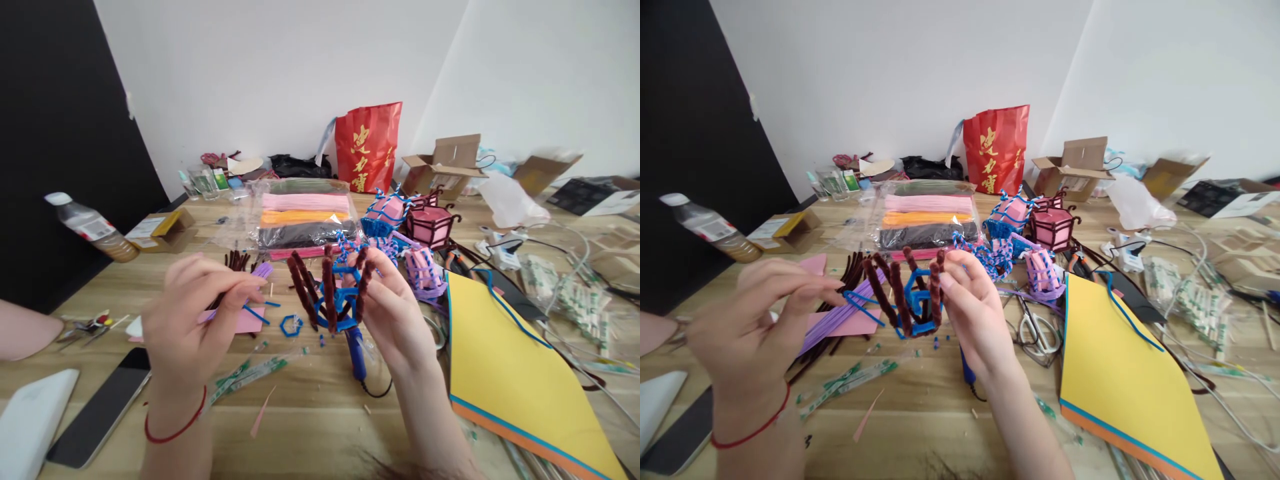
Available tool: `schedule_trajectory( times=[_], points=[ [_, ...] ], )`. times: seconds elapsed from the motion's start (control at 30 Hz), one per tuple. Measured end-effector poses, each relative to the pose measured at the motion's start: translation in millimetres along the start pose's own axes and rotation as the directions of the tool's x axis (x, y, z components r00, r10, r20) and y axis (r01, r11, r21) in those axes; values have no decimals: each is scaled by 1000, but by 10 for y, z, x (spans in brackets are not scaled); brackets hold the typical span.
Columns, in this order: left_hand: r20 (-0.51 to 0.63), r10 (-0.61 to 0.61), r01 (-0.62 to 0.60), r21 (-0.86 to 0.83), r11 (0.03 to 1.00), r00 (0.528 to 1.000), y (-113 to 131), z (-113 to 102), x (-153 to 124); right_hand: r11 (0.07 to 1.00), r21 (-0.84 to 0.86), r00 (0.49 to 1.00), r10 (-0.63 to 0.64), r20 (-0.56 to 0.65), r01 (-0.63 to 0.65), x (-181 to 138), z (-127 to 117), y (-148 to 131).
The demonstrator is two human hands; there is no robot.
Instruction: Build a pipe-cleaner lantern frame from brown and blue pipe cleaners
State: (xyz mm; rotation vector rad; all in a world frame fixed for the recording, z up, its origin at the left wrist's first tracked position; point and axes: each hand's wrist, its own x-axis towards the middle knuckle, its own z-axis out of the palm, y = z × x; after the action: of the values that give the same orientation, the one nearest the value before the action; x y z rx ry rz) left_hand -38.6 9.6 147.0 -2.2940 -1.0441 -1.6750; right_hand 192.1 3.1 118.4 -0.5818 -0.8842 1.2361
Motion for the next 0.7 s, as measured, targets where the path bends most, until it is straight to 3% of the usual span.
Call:
schedule_trajectory(
  times=[0.23, 0.37, 0.53, 0.7],
  points=[
    [3, 84, -84, 128, 988, 996, 135, 39, 66, 997, 66, 998, 41, -46, -38, -35, 56, -50],
    [37, 142, -146, 128, 981, 989, 116, 62, 65, 999, 7, 998, 34, -52, -33, -30, 34, -34],
    [21, 114, -115, 57, 992, 993, 127, 93, 28, 987, -158, 999, -39, -15, 36, -34, -8, 6],
    [-58, 80, -77, 64, 995, 995, 231, 102, 10, 998, -38, 998, 54, -45, -56, -42, -1, -6]
  ],
)
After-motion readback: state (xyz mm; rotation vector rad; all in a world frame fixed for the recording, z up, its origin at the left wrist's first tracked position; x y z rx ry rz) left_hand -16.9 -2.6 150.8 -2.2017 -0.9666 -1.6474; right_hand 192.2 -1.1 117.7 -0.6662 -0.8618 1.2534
